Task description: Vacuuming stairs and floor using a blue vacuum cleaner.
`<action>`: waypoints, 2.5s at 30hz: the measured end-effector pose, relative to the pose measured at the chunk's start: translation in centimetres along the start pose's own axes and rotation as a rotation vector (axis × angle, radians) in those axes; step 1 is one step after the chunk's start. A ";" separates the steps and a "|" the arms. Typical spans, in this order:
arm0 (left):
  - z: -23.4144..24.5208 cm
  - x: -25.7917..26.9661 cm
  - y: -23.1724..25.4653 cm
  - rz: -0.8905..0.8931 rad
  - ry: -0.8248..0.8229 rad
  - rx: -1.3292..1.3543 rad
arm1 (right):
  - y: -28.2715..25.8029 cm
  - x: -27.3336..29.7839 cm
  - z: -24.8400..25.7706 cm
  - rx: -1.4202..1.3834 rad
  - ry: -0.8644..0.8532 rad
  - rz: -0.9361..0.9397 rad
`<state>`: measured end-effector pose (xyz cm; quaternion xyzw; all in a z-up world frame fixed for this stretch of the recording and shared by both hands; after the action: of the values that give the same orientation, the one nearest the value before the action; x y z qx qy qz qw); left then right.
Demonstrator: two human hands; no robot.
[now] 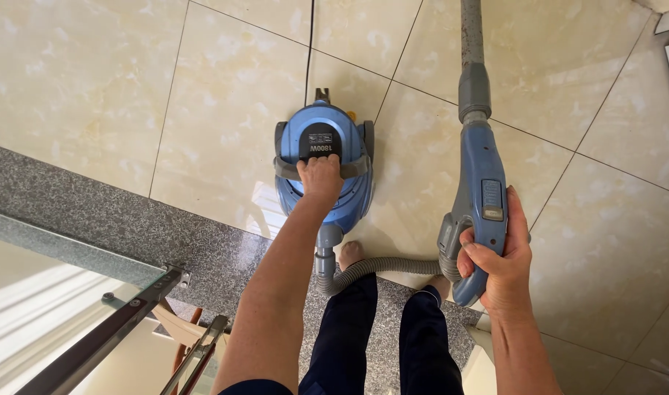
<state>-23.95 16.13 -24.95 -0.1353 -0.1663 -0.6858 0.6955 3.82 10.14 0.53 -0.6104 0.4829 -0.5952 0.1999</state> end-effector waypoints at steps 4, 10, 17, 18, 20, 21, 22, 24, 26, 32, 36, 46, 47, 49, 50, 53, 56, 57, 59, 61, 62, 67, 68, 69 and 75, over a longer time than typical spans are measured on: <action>-0.4 -2.1 -2.3 0.066 0.050 0.035 | -0.1 -0.3 -0.9 0.021 -0.015 -0.016; 1.5 -5.8 -7.1 0.263 0.076 0.155 | 0.0 -1.1 -1.9 0.022 -0.016 0.005; 4.8 -9.6 -11.5 0.512 0.102 0.364 | 1.2 -2.2 -2.6 0.047 -0.031 -0.019; 5.6 -10.1 -12.1 0.545 0.166 0.384 | 1.4 -2.4 -2.7 0.039 -0.039 -0.017; 5.7 -10.9 -13.3 0.572 0.204 0.396 | 1.7 -2.9 -3.1 0.023 -0.040 -0.019; 5.9 -11.3 -14.1 0.600 0.243 0.409 | 1.8 -3.1 -3.4 0.008 -0.043 -0.019; 5.4 -11.5 -14.5 0.600 0.244 0.407 | 1.9 -3.2 -3.6 0.006 -0.043 -0.019; 5.5 -11.7 -15.7 0.573 0.429 0.458 | 1.8 -3.6 -4.4 0.037 -0.049 0.007; 5.5 -10.6 -16.1 0.557 0.445 0.444 | 1.6 -3.8 -5.3 0.031 -0.067 -0.001; 4.5 -4.4 -10.4 0.451 0.371 0.162 | 1.5 -4.5 -6.4 0.045 -0.093 -0.037; 3.2 0.4 -3.3 0.395 0.300 0.204 | 0.8 -5.3 -6.1 0.066 -0.099 0.008; 7.9 6.6 11.6 0.244 0.081 0.937 | -1.7 -8.0 -5.3 0.037 -0.174 0.014; 9.6 6.5 12.1 0.243 0.077 1.061 | -2.2 -8.5 -5.2 0.040 -0.174 0.014; 12.9 6.4 13.3 0.243 0.071 1.188 | -2.9 -9.2 -4.4 0.047 -0.171 0.011; 14.5 6.2 13.9 0.233 0.064 1.246 | -3.5 -9.5 -4.1 0.033 -0.199 0.024; 17.9 5.4 16.0 0.242 0.042 1.351 | -4.6 -10.7 -3.0 0.062 -0.227 0.033; 20.7 4.7 18.1 0.274 0.000 1.424 | -6.1 -11.7 -2.3 0.096 -0.239 0.032; 21.7 4.4 18.8 0.296 -0.030 1.449 | -6.8 -12.0 -2.1 0.087 -0.252 0.024; 21.9 3.8 20.3 0.287 -0.006 1.457 | -8.1 -12.7 -1.6 0.084 -0.257 0.030; 22.3 3.4 21.9 0.277 0.014 1.464 | -9.5 -13.4 -1.1 0.081 -0.259 0.035; 22.7 3.4 22.5 0.271 0.053 1.434 | -10.0 -13.6 -0.9 0.096 -0.256 0.024; 27.0 3.4 25.0 0.306 -0.049 1.459 | -12.4 -14.4 0.1 0.110 -0.244 0.001; 27.4 3.5 25.7 0.337 -0.151 1.539 | -12.7 -14.6 0.4 0.103 -0.236 -0.005; 27.7 3.7 26.4 0.368 -0.256 1.616 | -13.0 -14.7 0.7 0.095 -0.228 -0.012; 25.4 1.9 29.8 0.276 -0.275 1.855 | -13.8 -15.9 2.1 0.086 -0.228 -0.005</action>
<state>4.66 25.65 0.14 0.3733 -0.7080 -0.1696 0.5749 13.38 28.86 2.88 -0.6662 0.4294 -0.5427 0.2780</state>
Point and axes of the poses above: each hand's wrist, its own x-axis away from the middle knuckle, its own z-axis out of the back of the hand, y = z × x, the point moved 6 cm from there along -x, towards the middle knuckle, and after that the axes turned 13 degrees about -x, right-handed, at the moved point
